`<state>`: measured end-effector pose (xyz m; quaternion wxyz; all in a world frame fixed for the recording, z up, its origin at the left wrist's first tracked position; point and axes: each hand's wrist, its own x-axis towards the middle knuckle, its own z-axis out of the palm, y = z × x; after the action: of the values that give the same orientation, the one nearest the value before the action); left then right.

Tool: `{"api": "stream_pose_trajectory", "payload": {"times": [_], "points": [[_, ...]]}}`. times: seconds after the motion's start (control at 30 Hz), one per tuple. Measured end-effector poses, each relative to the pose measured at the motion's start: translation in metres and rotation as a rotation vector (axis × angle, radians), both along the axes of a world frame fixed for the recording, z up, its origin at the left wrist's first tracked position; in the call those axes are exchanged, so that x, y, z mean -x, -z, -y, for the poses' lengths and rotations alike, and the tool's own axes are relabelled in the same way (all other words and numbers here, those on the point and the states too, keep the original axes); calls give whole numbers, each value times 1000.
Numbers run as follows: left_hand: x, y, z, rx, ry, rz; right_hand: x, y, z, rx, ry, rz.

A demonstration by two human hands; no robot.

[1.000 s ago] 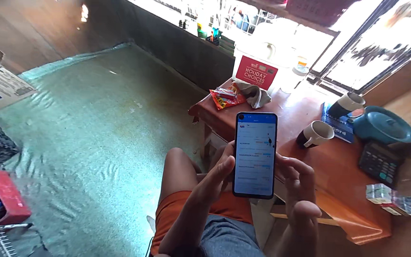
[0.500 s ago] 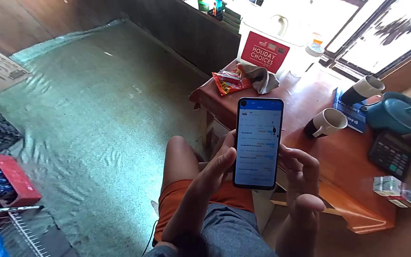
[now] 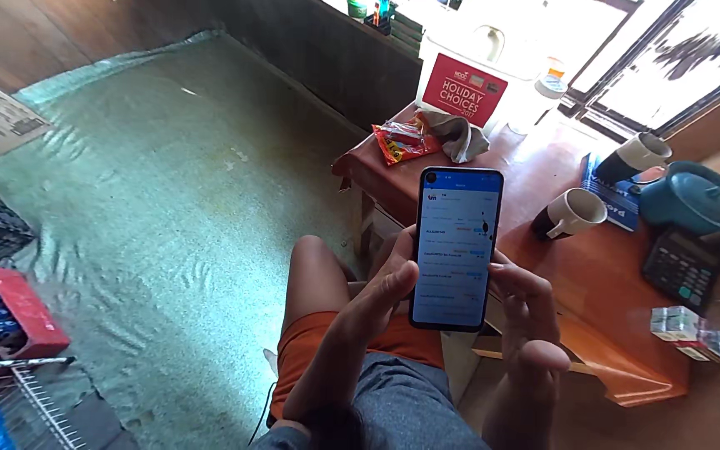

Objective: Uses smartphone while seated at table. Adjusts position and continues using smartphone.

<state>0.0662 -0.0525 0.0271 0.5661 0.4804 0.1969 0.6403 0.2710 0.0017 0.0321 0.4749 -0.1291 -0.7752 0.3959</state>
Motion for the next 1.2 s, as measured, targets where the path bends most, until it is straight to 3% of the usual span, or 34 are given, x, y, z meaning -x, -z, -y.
{"api": "stream_pose_trajectory", "payload": {"times": [0.63,0.93,1.2], "points": [[2,-1,3,-1,-9,-13,4,-4,3,-4,-2,-13],[1,10,0,-99,-18,39,3,-4,4,9,1,-4],[3,-1,2,-22,-7,-17,3,-4,5,1,4,-2]]}}
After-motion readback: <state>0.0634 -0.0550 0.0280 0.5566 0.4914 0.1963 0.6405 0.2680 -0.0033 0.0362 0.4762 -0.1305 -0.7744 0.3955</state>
